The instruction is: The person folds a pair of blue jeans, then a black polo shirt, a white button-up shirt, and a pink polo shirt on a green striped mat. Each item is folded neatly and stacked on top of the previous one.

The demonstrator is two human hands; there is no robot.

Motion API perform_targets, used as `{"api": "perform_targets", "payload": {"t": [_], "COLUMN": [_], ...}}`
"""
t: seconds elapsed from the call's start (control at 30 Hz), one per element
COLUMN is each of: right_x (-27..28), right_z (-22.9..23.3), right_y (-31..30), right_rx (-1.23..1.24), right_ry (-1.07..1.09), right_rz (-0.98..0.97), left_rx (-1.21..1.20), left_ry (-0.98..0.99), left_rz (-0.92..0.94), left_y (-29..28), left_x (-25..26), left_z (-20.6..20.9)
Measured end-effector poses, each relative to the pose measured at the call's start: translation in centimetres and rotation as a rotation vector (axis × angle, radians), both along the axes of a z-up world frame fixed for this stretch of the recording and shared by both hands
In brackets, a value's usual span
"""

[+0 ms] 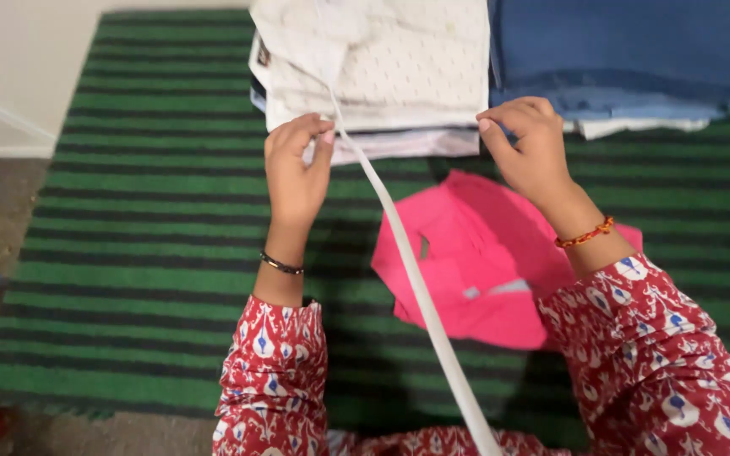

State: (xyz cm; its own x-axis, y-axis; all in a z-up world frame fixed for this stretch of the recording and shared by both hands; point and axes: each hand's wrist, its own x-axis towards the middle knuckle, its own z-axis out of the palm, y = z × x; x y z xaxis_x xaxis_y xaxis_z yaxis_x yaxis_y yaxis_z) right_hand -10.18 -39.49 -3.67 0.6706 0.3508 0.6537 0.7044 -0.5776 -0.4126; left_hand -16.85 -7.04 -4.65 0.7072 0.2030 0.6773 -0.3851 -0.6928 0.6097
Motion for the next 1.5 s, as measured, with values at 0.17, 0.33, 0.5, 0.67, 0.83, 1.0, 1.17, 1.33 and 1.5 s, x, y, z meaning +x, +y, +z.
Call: {"api": "perform_targets", "payload": {"t": [0.17,0.33,0.5,0.67,0.83,1.0,1.17,1.33,1.5], "right_x": [-5.3,-9.5,-12.0,-12.1,-12.6,-11.5,-11.6,-10.7,-11.0], "right_z": [-1.1,-1.6,-4.4,-6.1,-6.1,-6.2,-7.5,-7.5,-6.7], "right_y": [-3.0,-6.5,-11.7,-16.1,-19.5,-19.8,-21.3,-21.4,-21.5], "right_rx": [-0.011,-0.051,-0.010,-0.284,-0.407,-0.493,0.143,0.678,0.882], "right_ry": [0.188,0.342,0.370,0.245,0.517,0.841,0.849,0.923,1.003], "right_rz": [0.006,-0.151,-0.339,-0.561,-0.734,-0.786,-0.503,-0.273,-0.169], "left_rx": [0.054,0.111,0.105,0.264,0.355,0.476,0.630,0.681,0.101], "left_ry": [0.037,0.171,0.221,0.227,0.137,0.053,-0.048,-0.075,0.171], "left_rz": [-0.091,-0.133,-0.221,-0.273,-0.503,-0.702,-0.823,-0.614,-0.633], "left_y": [-4.0,-8.5,-12.7,-15.8,-18.5,-22.3,-28.4,-32.9,-33.5], "left_x": [-4.7,-8.5,-10.6,-11.8,-13.1,-13.5,-15.1,-13.9,-12.2], "left_z": [0.0,-0.8,-4.6,-6.4,-6.5,-6.3,-7.4,-8.5,-7.9]}}
